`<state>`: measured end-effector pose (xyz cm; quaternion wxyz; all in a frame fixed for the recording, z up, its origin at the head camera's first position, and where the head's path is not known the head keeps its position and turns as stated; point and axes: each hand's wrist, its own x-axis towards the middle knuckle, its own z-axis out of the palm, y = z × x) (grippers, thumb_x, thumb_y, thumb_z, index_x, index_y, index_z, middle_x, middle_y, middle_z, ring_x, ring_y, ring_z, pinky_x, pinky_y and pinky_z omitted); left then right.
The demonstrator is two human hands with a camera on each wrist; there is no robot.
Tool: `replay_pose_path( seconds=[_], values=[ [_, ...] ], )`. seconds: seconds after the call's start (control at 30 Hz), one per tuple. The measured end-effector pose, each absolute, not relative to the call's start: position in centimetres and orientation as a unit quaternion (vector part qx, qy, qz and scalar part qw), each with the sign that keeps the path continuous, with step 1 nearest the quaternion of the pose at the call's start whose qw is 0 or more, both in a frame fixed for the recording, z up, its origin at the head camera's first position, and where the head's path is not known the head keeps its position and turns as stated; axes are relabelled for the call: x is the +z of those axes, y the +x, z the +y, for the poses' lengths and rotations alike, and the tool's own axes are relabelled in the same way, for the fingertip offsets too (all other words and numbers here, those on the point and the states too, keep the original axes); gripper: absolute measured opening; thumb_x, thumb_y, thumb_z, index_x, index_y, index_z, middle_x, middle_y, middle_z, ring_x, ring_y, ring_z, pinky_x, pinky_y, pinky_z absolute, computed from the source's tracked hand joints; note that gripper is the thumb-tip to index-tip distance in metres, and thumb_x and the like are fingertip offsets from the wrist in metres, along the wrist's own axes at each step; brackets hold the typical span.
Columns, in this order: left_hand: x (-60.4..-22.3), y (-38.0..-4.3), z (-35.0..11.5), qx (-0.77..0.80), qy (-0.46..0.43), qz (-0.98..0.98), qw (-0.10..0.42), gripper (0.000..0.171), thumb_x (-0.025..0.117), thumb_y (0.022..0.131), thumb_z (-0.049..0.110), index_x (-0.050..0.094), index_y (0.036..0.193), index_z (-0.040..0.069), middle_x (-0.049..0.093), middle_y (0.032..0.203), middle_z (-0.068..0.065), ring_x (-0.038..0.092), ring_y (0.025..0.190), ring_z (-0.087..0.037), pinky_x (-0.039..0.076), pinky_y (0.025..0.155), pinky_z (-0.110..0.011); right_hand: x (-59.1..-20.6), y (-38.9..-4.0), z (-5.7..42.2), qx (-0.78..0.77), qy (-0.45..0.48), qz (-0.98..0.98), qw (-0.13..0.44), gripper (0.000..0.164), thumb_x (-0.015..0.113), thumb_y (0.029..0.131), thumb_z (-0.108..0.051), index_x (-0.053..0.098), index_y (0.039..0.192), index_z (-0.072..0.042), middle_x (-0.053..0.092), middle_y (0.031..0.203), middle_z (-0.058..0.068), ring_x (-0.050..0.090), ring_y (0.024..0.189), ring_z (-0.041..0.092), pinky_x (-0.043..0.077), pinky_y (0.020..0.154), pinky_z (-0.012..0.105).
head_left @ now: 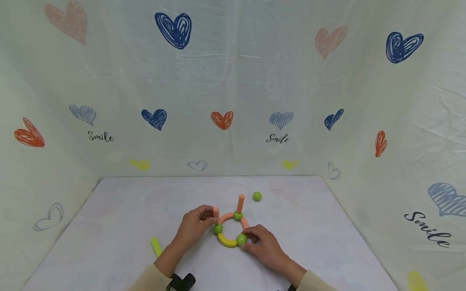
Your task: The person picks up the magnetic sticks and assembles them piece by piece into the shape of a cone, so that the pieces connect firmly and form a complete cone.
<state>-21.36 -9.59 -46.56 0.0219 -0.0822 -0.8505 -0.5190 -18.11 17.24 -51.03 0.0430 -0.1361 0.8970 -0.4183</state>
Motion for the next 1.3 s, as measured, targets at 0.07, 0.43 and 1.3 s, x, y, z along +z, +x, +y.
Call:
replay_pose_path(
  seconds=[0.07, 0.43, 1.3],
  values=[
    [-46.6, -21.4, -9.5, -0.515, -0.087, -0.852, 0.022, 0.022, 0.081, 0.094, 0.019, 0.076, 0.114, 0.017, 0.077, 0.107, 0.005, 0.069, 0.096, -0.014, 0.056, 0.08, -0.029, -51.0, -18.1, 17.2, -0.417, -0.135, 0.898, 0.042, 0.034, 0.085, 0.09, -0.032, 0.073, 0.12, -0.02, 0.063, 0.105, -0.008, 0.056, 0.088, 0.005, 0.049, 0.076, 0.021],
    [-48.0, -21.3, -9.2, -0.496, -0.088, -0.863, 0.018, 0.026, 0.083, 0.093, 0.022, 0.077, 0.117, 0.015, 0.078, 0.108, 0.003, 0.069, 0.096, -0.014, 0.057, 0.082, -0.03, -50.8, -18.2, 17.2, -0.417, -0.133, 0.898, 0.044, 0.034, 0.085, 0.09, -0.033, 0.073, 0.12, -0.021, 0.064, 0.105, -0.008, 0.056, 0.088, 0.004, 0.049, 0.076, 0.021],
    [-49.6, -23.3, -8.3, -0.429, -0.038, -0.902, 0.025, 0.014, 0.077, 0.095, 0.01, 0.074, 0.109, 0.011, 0.071, 0.096, 0.002, 0.063, 0.087, -0.012, 0.056, 0.073, -0.029, -50.4, -16.6, 16.1, -0.458, -0.222, 0.856, 0.087, 0.019, 0.073, 0.101, -0.028, 0.076, 0.12, -0.026, 0.07, 0.116, -0.011, 0.062, 0.1, 0.001, 0.053, 0.086, 0.022]
  ],
)
